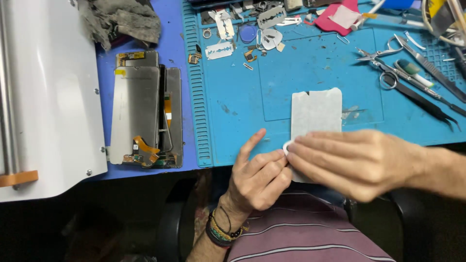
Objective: The person holds a white flexible sheet over a repair workbench and trims its edges with scissors, then uses a small blade to trim and clean up the cut edges. They then press and rub the surface of the trimmed sheet with a small round pad while holding it flat on the mat.
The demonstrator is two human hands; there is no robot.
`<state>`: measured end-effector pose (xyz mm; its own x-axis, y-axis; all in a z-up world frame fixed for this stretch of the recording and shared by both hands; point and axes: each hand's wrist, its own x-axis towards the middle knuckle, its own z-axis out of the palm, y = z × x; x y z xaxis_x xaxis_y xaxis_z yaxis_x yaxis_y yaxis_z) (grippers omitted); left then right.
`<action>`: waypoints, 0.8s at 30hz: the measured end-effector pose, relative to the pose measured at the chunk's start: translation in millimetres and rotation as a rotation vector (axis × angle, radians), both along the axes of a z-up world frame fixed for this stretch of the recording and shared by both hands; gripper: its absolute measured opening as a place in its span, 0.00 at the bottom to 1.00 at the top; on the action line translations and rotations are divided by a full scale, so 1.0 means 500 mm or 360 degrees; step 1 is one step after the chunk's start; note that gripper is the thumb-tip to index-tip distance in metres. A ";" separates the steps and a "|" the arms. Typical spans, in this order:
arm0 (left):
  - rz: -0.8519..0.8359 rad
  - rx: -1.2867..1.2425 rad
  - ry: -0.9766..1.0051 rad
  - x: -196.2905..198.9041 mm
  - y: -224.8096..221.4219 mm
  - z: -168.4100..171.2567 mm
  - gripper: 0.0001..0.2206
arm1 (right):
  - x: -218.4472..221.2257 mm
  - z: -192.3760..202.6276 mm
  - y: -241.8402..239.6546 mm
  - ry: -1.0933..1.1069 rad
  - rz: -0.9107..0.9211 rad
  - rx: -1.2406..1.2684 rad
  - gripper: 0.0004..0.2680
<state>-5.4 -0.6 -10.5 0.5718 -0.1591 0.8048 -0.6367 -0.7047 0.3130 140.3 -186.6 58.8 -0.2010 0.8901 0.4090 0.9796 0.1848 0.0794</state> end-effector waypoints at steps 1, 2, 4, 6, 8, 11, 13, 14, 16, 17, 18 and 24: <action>-0.0001 -0.0005 -0.0027 0.000 -0.004 -0.004 0.10 | 0.003 -0.005 -0.002 -0.0023 0.0059 -0.0005 0.12; -0.0009 -0.0013 -0.0029 -0.003 -0.008 -0.006 0.10 | 0.005 -0.003 -0.008 -0.0024 0.0051 -0.0013 0.12; 0.0002 -0.0018 -0.0036 -0.002 -0.004 -0.002 0.11 | 0.019 0.003 -0.007 -0.0041 -0.0111 -0.0006 0.11; -0.0002 -0.0002 -0.0030 0.002 0.002 0.000 0.11 | -0.002 0.007 0.006 0.0000 0.0047 0.0034 0.11; -0.0018 0.0001 -0.0013 -0.003 -0.002 -0.004 0.11 | 0.004 -0.001 -0.008 0.0052 0.0194 0.0061 0.11; 0.0015 0.0009 -0.0058 0.003 0.003 0.004 0.11 | 0.048 0.007 -0.029 0.0150 -0.0330 -0.0078 0.10; 0.0067 0.0013 -0.0061 -0.004 -0.004 -0.003 0.09 | 0.024 0.016 -0.036 0.0336 -0.0384 0.0032 0.08; 0.0071 0.0014 -0.0060 -0.003 -0.006 0.004 0.09 | 0.024 0.015 -0.050 0.0338 -0.0380 0.0032 0.08; 0.0185 0.0122 -0.0105 0.004 -0.012 0.015 0.06 | 0.026 0.012 -0.082 0.0449 -0.0711 0.0022 0.07; 0.0180 0.0128 -0.0115 0.005 -0.019 0.023 0.06 | 0.020 0.041 -0.096 0.0440 -0.0716 0.0032 0.07; 0.0192 0.0199 -0.0090 0.007 -0.026 0.032 0.04 | 0.015 0.071 -0.109 0.0490 -0.0770 -0.0253 0.11; 0.0126 0.0275 -0.0009 0.024 -0.074 0.090 0.03 | -0.007 0.098 -0.155 0.0680 -0.1113 -0.0081 0.12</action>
